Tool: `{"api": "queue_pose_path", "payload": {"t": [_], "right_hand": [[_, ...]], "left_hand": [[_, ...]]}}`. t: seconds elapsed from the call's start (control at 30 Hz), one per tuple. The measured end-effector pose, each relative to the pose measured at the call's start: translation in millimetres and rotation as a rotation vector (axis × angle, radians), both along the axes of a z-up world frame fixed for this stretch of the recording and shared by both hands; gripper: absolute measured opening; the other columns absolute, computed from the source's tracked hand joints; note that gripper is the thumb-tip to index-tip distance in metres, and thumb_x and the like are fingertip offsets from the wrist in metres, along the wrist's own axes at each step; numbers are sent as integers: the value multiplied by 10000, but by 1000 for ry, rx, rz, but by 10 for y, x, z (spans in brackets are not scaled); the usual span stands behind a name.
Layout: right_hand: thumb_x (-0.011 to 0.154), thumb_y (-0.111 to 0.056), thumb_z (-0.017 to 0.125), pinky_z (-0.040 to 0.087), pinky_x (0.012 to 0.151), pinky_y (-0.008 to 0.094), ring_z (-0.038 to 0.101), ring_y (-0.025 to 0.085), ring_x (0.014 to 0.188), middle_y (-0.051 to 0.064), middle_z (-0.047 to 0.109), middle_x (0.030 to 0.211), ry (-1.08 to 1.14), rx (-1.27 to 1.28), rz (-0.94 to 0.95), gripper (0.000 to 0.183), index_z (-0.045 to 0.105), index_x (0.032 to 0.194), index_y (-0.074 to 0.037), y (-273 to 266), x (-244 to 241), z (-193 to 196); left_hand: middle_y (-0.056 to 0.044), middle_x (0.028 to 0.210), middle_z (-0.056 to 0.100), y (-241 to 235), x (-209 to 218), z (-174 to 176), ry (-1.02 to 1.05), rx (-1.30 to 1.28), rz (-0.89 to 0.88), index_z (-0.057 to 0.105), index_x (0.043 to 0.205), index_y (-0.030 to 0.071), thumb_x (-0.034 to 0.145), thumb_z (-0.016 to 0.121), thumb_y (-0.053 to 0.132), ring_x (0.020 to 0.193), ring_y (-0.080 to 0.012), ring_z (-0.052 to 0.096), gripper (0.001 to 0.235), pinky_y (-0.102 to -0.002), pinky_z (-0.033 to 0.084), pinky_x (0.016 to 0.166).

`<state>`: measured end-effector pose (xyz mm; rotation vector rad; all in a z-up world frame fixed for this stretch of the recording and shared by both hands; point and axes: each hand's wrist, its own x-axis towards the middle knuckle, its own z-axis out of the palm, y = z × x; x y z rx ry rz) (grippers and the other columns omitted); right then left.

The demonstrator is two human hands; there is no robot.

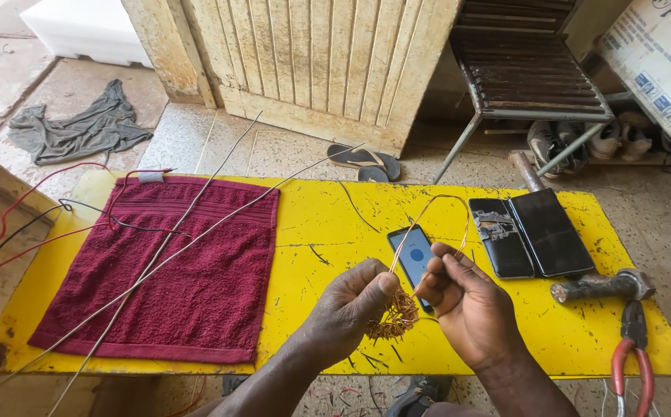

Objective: Stripping insulation from electrical wires and winding the copper core into a coil on a work table.

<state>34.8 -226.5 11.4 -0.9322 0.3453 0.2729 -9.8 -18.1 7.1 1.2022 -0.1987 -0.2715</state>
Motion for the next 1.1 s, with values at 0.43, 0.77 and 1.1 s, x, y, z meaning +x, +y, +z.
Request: {"api": "queue_pose_path", "payload": {"t": [0.43,0.77,1.1], "right_hand": [[1006,-89,620,502,724,410,602,342,1089,234,670,1279,183,41,326,299,687,1287,-8,173,-275,29],[935,-462,620,652,929,353,828,181,1157,28,872,1236,-238,-1220,346,468,805,1282,-209,364,-321,406],[910,-159,864,542,710,385,609,238,860,57,648,972,-1497,-1393,212,325,775,1217,-100,662,-389,99]], "left_hand": [[2,752,496,204,78,-74,-98,-26,86,583,926,151,1075,589,438,643,-117,444,323,-311,403,591],[24,744,475,137,145,-53,-31,114,415,588,885,159,1087,600,389,646,-100,417,307,-302,362,561],[-80,912,757,225,119,149,147,113,431,638,913,110,1030,644,386,779,-149,675,300,-301,521,658]]}}
